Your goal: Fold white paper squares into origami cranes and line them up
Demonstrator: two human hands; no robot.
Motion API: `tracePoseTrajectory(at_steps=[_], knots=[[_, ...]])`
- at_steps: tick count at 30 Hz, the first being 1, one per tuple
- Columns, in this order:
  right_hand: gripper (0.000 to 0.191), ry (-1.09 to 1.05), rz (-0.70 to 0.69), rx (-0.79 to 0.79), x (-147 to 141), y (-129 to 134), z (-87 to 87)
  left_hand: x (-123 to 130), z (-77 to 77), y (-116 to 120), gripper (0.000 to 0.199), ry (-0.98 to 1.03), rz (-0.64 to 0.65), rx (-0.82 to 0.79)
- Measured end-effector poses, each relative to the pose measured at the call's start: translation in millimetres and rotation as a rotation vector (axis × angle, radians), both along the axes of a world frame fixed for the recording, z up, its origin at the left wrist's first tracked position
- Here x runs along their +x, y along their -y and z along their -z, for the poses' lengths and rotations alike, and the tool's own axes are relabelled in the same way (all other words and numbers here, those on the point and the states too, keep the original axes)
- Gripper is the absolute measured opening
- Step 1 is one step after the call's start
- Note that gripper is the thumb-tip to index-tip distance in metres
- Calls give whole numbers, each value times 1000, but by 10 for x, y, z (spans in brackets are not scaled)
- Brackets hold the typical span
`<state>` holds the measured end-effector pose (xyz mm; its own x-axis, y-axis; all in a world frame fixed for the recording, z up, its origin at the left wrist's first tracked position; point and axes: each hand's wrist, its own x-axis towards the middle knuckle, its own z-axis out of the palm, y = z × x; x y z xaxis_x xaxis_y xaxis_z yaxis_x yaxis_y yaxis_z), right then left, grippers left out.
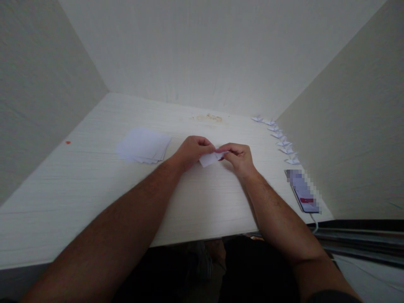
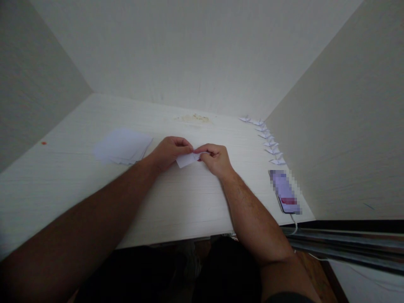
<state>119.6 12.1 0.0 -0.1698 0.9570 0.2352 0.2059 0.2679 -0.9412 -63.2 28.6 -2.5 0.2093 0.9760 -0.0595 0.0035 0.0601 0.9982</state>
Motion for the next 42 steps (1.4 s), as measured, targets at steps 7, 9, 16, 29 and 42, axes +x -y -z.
tracePoseTrajectory(at_steps=[7,9,16,29,42], knots=[[22,-13,107,-172,-91,-20,-61,-5,1,10,23,-114,-68,73],[21,7,107,-181,-93,-26,-49,-6,0,11,23,-140,-76,84],[20,32,106,-158,-89,-25,-24,-8,12,-2,23,-190,-74,112],[19,-2,92,-160,-101,-23,7,2,22,6,23,-166,-43,112],[24,-131,60,-225,-102,-46,4,-3,1,15,23,-136,-33,61]])
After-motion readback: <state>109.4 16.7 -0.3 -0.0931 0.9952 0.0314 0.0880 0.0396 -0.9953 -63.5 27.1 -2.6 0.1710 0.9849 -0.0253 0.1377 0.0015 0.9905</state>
